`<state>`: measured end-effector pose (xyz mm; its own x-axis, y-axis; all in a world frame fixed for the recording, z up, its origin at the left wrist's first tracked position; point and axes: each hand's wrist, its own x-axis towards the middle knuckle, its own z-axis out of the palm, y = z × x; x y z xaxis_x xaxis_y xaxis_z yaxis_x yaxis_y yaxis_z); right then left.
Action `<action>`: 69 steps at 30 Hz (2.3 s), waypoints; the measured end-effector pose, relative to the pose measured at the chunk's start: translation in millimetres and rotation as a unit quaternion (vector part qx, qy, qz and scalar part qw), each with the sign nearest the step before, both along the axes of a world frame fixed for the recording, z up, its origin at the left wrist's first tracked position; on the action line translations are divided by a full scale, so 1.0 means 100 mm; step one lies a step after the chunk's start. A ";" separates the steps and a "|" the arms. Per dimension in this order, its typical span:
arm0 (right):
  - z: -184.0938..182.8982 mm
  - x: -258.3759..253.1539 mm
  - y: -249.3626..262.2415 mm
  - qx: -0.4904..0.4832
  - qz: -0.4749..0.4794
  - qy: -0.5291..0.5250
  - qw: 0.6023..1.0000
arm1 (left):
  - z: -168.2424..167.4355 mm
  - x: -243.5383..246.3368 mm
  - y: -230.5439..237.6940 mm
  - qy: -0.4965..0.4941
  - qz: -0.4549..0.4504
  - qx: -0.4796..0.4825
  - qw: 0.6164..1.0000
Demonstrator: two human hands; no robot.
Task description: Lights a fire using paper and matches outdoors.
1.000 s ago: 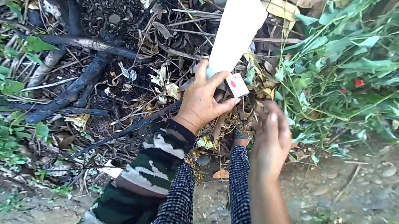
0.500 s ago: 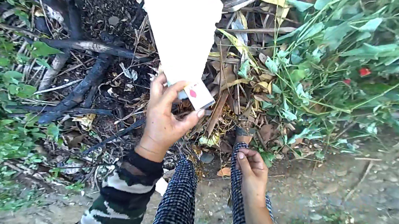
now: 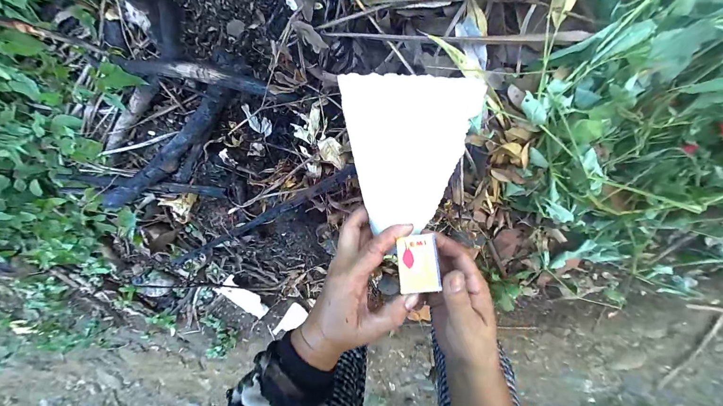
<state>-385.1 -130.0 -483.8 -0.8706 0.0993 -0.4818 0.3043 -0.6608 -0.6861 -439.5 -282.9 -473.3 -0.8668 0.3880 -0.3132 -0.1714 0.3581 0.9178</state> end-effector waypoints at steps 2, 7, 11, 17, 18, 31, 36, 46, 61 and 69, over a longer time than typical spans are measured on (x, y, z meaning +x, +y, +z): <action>-0.03 -0.01 -0.02 -0.074 0.002 -0.004 0.997 | 0.00 0.03 -0.05 0.016 -0.003 -0.016 1.000; -0.06 -0.05 -0.08 -0.185 0.025 0.006 0.982 | 0.03 0.08 -0.16 0.052 -0.009 -0.072 0.996; -0.10 -0.03 -0.18 -0.203 0.001 0.011 0.979 | 0.05 0.14 -0.18 0.073 0.021 -0.101 0.992; -0.11 -0.06 -0.33 -0.052 -0.067 0.041 0.996 | 0.04 0.22 -0.19 0.085 0.080 -0.102 0.988; -0.10 -0.06 -0.34 -0.040 -0.064 0.042 0.996 | 0.04 0.23 -0.20 0.083 0.083 -0.100 0.988; -0.21 -0.12 -0.32 -0.060 0.063 0.104 0.991 | 0.15 0.28 -0.32 0.020 0.137 -0.055 0.989; -0.23 -0.18 -0.37 -0.063 0.076 0.112 0.989 | 0.18 0.18 -0.37 0.005 0.154 -0.053 0.987; -0.23 -0.25 -0.27 0.043 0.168 0.077 0.982 | 0.06 0.31 -0.49 0.053 0.203 -0.110 0.971; 0.07 -0.30 -0.20 0.456 0.264 0.149 0.837 | 0.05 0.26 -0.74 -0.017 0.142 -0.041 0.989; 0.50 -0.31 -0.30 0.521 0.363 0.173 0.753 | 0.48 0.34 -0.90 -0.056 0.116 -0.037 0.991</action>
<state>-415.6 -159.9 -434.2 -0.9330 -0.2962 -0.2041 0.0101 0.5457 -0.8379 -405.4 -373.1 -425.2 -0.8883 0.1541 -0.4327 -0.3567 0.3620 0.8612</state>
